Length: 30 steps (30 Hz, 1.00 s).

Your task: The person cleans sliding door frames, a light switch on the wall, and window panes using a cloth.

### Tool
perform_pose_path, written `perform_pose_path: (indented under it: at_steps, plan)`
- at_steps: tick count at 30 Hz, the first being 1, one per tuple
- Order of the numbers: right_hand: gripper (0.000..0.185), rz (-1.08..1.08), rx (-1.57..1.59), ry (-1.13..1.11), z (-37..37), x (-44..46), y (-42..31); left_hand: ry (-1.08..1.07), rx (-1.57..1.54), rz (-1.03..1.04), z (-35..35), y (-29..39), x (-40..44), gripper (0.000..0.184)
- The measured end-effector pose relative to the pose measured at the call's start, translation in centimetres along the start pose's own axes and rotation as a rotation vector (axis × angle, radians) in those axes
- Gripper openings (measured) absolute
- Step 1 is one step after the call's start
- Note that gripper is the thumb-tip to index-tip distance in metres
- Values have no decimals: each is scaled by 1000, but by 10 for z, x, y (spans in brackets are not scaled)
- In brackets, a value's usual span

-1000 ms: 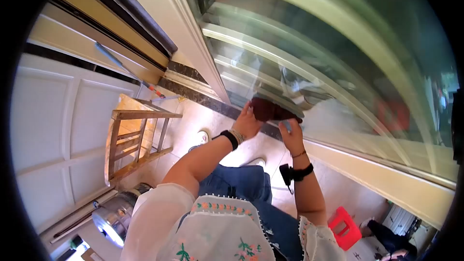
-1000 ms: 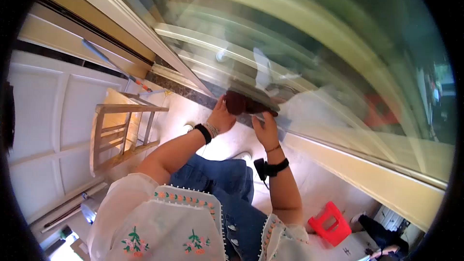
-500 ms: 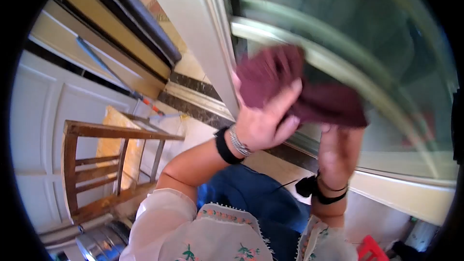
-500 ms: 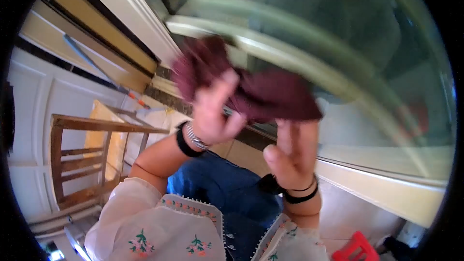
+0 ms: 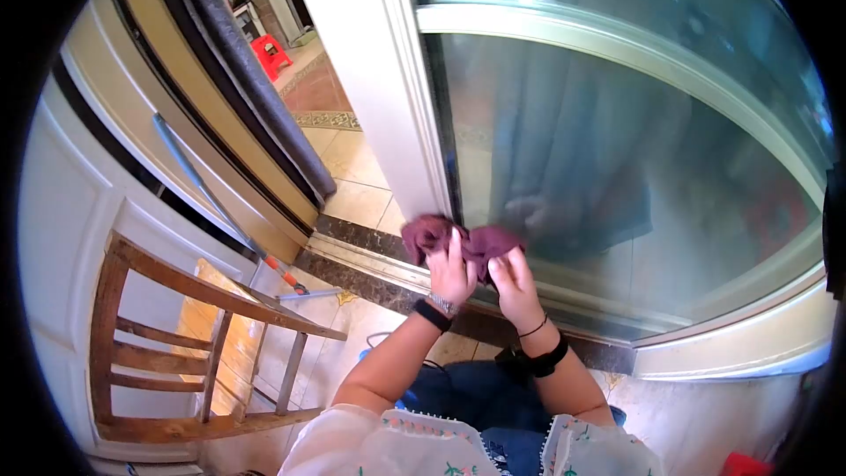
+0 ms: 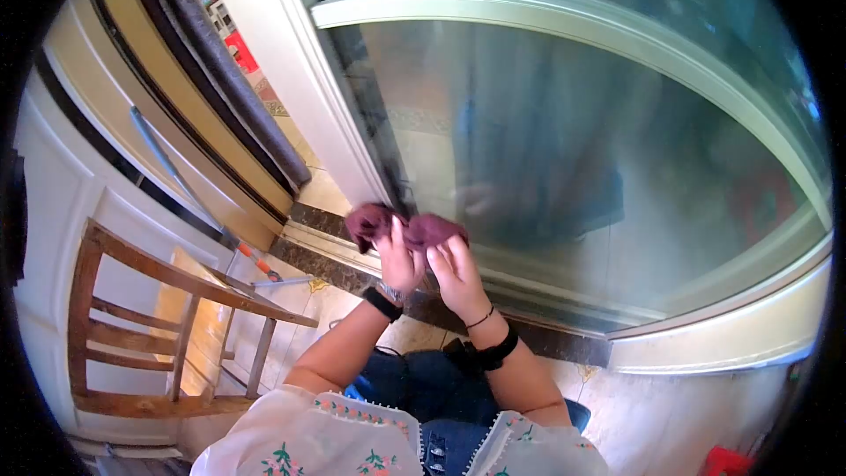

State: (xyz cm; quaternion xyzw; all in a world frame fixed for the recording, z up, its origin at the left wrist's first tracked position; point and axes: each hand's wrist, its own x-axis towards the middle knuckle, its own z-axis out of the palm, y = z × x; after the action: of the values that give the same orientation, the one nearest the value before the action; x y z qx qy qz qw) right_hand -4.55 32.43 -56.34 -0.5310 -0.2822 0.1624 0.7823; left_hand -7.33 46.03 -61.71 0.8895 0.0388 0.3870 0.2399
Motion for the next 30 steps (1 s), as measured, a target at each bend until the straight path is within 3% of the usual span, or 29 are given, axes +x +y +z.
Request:
perform_pose_path:
  at_steps: [1, 4, 5, 9, 11, 13, 17, 22, 23, 25, 27, 30]
  plan:
    - [38, -30, 38, -13, 1, -3, 7, -120, -97, -105, -3, -3, -9, 63]
    - [42, -105, -93, 1, 1, -7, 11, -139, -35, -35, -22, 6, 3, 62]
    - [42, -105, -94, 0, 3, -8, 3, -59, 28, 46, -26, 11, 15, 62]
    - [52, -439, -244, -116, 30, 26, -108, 253, 63, 270, -92, 68, 116, 69]
    - [50, -674, -132, -155, 53, 52, -158, 289, 8, 308, -131, 93, 168, 72]
    - [50, -746, -128, -187, 66, 68, -187, 475, 100, 439, -154, 108, 214, 71]
    - [47, -779, 49, -213, 81, 96, -201, 556, 52, 567, -164, 103, 243, 65]
    - [31, -723, -54, -112, 68, 81, -131, 519, 14, 363, -106, 61, 179, 66]
    - [28, -688, 14, -88, 68, 76, -114, 528, -22, 309, -90, 52, 163, 69]
    - [26, -569, -140, -13, 49, 61, -68, 491, -80, 148, -58, 44, 124, 81]
    - [26, -497, -141, 106, 42, 40, -32, 469, -50, 101, -19, 29, 84, 73]
    - [30, -369, -184, 261, 32, 12, 14, 281, -23, -128, 29, 4, 15, 69]
